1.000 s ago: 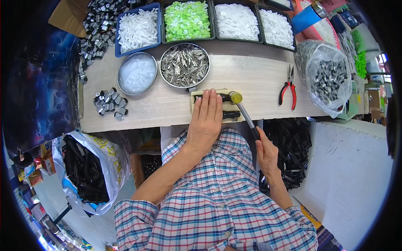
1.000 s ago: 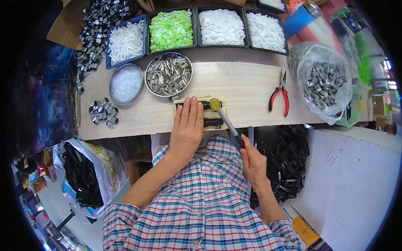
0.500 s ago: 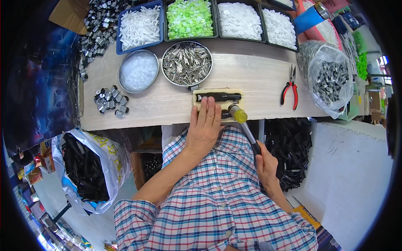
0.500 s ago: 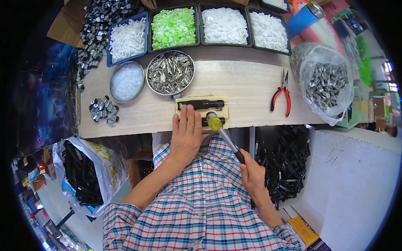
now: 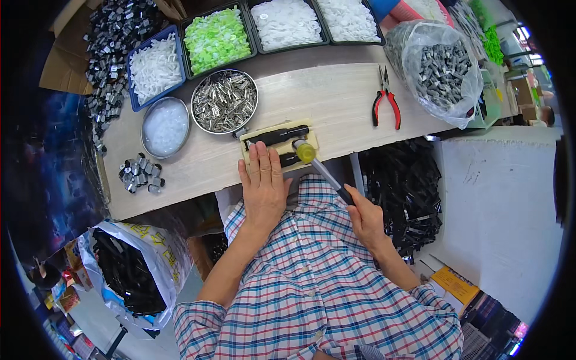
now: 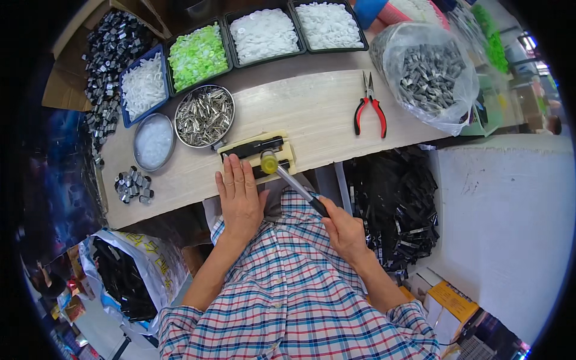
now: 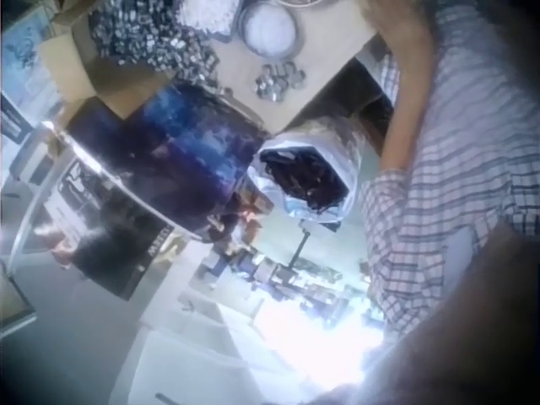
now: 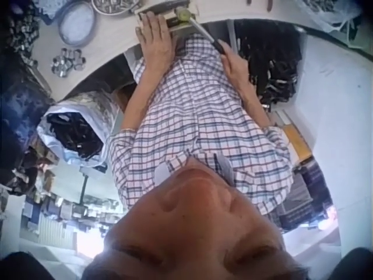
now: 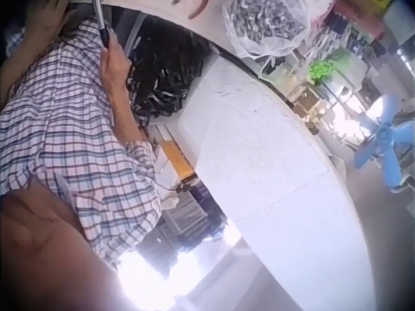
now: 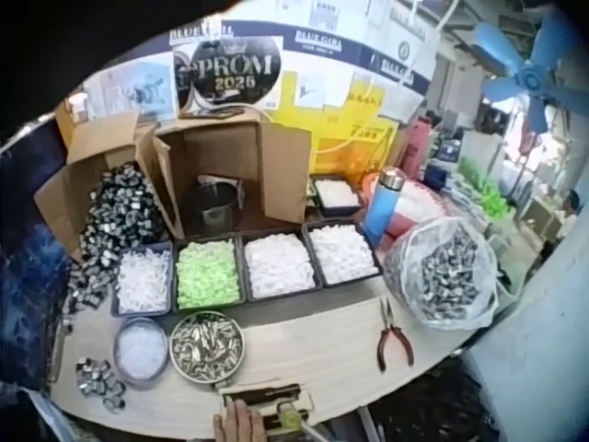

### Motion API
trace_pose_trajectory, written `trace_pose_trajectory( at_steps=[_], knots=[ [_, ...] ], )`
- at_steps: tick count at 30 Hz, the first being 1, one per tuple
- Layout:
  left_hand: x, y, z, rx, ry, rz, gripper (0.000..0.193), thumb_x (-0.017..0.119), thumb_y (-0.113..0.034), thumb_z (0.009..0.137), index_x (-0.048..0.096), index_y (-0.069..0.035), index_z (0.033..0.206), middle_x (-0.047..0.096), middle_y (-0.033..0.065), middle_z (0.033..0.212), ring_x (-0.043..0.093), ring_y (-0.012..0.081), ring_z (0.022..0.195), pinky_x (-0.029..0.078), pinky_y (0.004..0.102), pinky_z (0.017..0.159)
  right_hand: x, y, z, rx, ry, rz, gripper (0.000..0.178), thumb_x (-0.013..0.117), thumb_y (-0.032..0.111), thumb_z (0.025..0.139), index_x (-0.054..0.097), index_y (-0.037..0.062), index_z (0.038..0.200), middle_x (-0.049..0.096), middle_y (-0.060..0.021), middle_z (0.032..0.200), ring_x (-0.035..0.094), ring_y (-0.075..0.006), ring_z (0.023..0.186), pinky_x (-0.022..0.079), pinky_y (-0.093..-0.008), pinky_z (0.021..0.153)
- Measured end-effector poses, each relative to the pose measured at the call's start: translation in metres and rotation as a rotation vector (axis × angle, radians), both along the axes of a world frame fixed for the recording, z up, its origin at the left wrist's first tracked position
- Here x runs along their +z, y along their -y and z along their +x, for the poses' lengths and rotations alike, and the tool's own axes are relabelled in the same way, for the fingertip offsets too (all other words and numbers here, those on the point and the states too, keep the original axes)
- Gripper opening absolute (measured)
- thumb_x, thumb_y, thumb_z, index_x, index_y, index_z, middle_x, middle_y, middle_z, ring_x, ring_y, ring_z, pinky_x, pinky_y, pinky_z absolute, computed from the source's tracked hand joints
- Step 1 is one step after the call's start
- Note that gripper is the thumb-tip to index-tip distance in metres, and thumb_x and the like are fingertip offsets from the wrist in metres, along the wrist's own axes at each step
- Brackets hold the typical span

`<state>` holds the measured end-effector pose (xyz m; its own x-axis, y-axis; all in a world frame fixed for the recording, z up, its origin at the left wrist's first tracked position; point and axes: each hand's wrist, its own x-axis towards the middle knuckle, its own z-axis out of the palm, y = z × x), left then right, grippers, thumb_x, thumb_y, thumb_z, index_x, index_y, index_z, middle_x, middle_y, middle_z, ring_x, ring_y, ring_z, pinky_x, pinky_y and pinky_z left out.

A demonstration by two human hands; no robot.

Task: Assembling small electronic or mechanical hardware components on a base using tools.

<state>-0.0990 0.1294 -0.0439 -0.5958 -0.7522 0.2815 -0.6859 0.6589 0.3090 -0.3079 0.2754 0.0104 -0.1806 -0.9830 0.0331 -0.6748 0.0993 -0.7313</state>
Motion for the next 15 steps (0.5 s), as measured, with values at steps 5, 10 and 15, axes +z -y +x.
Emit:
trace_pose_trajectory(
  at_steps=[5, 10, 15],
  knots=[
    [0.018, -0.001, -0.003, 0.003, -0.020, 0.076, 0.090, 0.073, -0.022, 0.087, 0.024, 0.011, 0.155, 0.020, 0.0338, 0.162, 0.019, 0.0496, 0.152, 0.015, 0.0631, 0.121, -0.006, 0.013, -0.003, -0.151, 0.038, -0.074, 0.039, 0.060, 0.009, 0.101, 0.056, -0.0011, 0.138, 0.070, -0.0235, 0.111, 0.074, -0.0333, 0.089, 0.057, -0.0340, 0.076],
    [0.038, 0.019, -0.015, 0.011, -0.167, 0.038, 0.074, 0.066, -0.024, 0.093, 0.034, 0.012, 0.150, 0.031, 0.0312, 0.159, 0.025, 0.0496, 0.149, 0.019, 0.0645, 0.119, -0.015, 0.040, -0.011, -0.383, 0.017, -0.071, 0.037, 0.058, 0.009, 0.102, 0.056, 0.0007, 0.138, 0.070, -0.0241, 0.112, 0.072, -0.0364, 0.095, 0.056, -0.0361, 0.081],
    [0.051, 0.077, -0.044, -0.099, -0.320, -0.006, 0.061, 0.062, -0.024, 0.097, 0.043, 0.006, 0.145, 0.037, 0.0296, 0.154, 0.032, 0.0495, 0.144, 0.027, 0.0566, 0.118, -0.024, 0.053, -0.014, -0.406, 0.014, -0.147, 0.037, 0.059, 0.011, 0.102, 0.057, 0.0044, 0.137, 0.069, -0.0225, 0.102, 0.071, -0.0315, 0.085, 0.054, -0.0351, 0.076]
  ],
)
